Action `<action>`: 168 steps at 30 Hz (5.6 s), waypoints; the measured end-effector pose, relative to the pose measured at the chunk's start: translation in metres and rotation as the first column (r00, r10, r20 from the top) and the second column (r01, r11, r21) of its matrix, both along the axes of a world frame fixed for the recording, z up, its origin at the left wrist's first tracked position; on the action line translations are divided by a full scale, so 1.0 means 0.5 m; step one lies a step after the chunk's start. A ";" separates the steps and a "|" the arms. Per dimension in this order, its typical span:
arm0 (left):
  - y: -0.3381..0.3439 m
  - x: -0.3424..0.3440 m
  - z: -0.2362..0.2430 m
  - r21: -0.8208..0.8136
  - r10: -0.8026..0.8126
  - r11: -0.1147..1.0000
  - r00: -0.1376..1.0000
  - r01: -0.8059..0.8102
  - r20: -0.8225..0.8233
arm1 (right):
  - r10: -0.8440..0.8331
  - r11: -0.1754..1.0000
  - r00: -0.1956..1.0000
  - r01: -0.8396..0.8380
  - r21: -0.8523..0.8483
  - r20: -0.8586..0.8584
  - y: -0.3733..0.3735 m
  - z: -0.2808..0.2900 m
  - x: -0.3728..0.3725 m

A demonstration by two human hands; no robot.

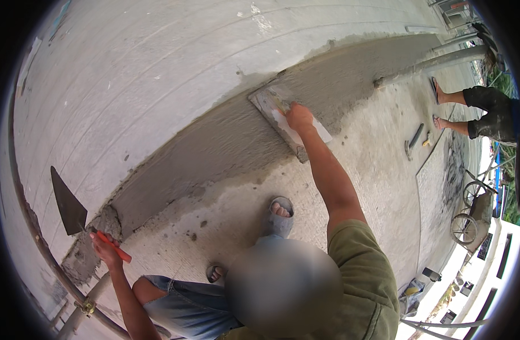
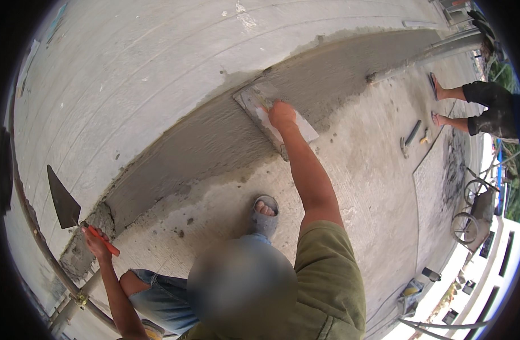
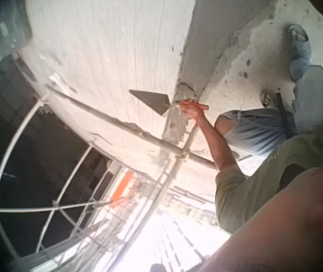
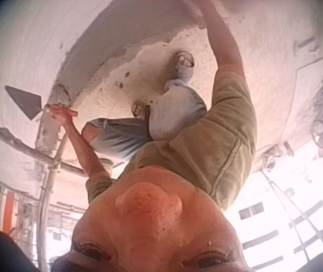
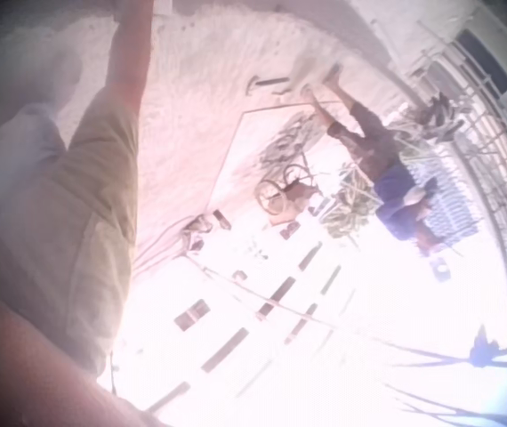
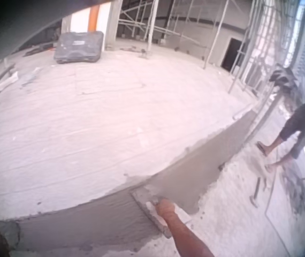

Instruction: The person applies and smooths wet cement onto a curved concrete wall using a trowel and a float. They repeatedly scoop cement from a hawk, spread it along the wall, and level the surface with the float.

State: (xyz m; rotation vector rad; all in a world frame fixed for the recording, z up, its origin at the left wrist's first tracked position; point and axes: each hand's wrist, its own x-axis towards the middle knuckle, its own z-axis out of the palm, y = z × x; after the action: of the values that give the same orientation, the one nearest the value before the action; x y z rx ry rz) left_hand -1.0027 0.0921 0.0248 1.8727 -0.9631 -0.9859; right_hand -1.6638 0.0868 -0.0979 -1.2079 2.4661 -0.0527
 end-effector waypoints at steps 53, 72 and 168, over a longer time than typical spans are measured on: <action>-0.080 -0.127 -0.045 0.080 -0.005 0.997 0.996 -0.002 0.092 | -0.177 0.980 0.974 0.187 0.068 -0.139 -0.020 0.010 -0.405; -0.076 -0.134 -0.037 0.089 -0.017 0.996 0.998 0.011 0.061 | -0.128 0.992 0.990 0.128 -0.007 0.056 0.039 -0.023 -0.142; 0.153 0.132 0.070 -0.060 0.253 0.963 0.955 -0.264 -0.157 | 0.433 0.901 0.820 -0.407 -0.150 0.374 0.041 -0.054 0.736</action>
State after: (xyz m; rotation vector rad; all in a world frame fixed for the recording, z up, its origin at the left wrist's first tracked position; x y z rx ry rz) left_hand -0.9368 0.1687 0.0599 1.7777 -0.6407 -0.8994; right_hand -1.2959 0.1075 -0.1249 -1.5688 1.8178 -0.2337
